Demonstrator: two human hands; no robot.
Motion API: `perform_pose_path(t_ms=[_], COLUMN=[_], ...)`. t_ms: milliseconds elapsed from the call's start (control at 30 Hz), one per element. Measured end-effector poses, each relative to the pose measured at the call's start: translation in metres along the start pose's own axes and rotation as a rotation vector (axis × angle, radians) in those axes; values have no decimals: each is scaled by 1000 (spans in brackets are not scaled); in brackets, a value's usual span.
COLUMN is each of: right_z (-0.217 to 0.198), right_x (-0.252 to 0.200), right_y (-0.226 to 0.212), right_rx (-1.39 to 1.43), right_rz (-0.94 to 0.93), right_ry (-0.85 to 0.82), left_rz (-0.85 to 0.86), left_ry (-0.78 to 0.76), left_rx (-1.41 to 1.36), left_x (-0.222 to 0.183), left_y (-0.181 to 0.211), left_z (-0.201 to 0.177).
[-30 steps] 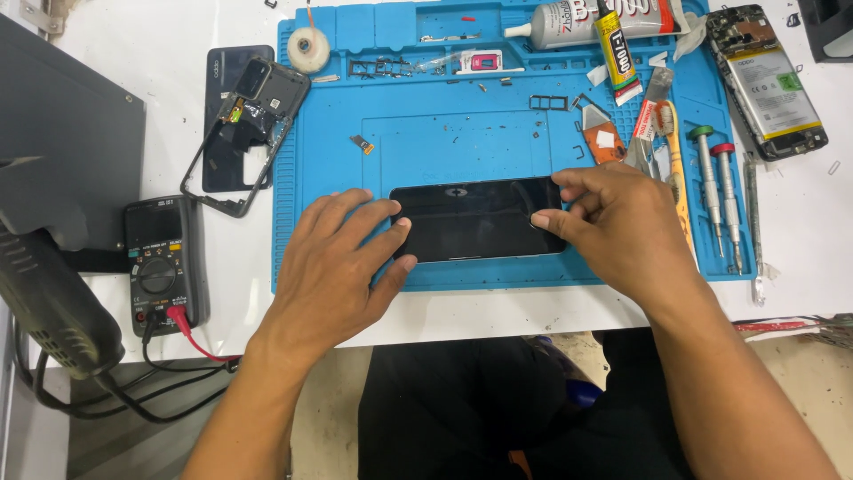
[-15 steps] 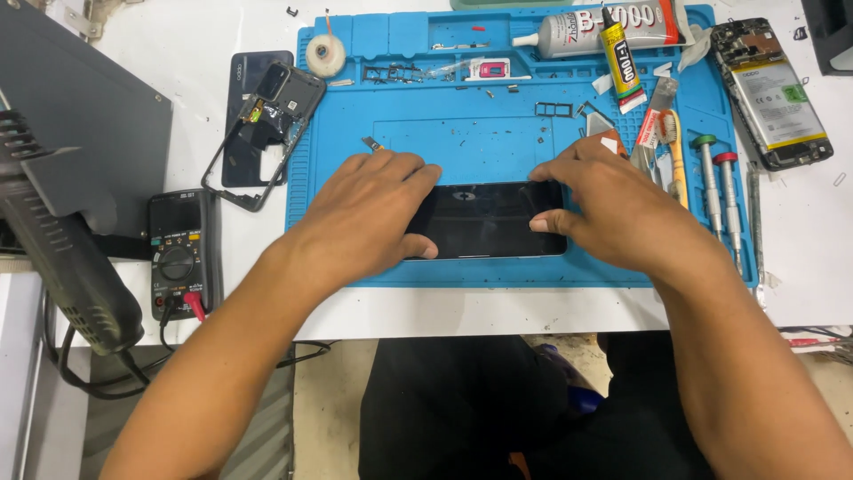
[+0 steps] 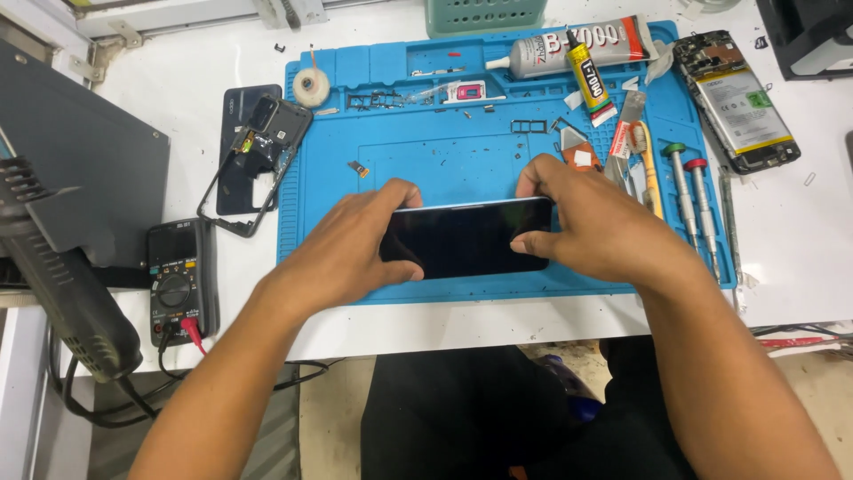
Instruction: Applying adhesive to a mobile phone frame and attaching a new screen.
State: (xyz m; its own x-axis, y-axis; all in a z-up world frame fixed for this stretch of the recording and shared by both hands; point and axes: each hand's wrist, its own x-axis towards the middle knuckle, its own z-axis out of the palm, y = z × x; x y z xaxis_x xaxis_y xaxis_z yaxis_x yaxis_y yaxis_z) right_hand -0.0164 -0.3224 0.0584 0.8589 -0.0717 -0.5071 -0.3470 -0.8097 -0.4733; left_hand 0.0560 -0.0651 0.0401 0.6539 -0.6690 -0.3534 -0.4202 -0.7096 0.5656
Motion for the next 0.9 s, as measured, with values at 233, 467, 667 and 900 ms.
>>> perform_pose_path(t_ms=[233, 467, 667, 900], right_z=[6, 18, 39, 40], right_x=[-20, -37, -62, -81], right_y=[8, 33, 40, 51], right_rx=[90, 514, 710, 590], right_rz=[-135, -415, -460, -338], right_ry=[38, 316, 485, 640], left_rz=[5, 485, 544, 463], left_ry=[212, 456, 445, 130], left_rx=[-309, -1038, -1630, -1785], left_x=[-13, 20, 75, 105], left_y=[-14, -3, 59, 95], left_z=[27, 38, 48, 58])
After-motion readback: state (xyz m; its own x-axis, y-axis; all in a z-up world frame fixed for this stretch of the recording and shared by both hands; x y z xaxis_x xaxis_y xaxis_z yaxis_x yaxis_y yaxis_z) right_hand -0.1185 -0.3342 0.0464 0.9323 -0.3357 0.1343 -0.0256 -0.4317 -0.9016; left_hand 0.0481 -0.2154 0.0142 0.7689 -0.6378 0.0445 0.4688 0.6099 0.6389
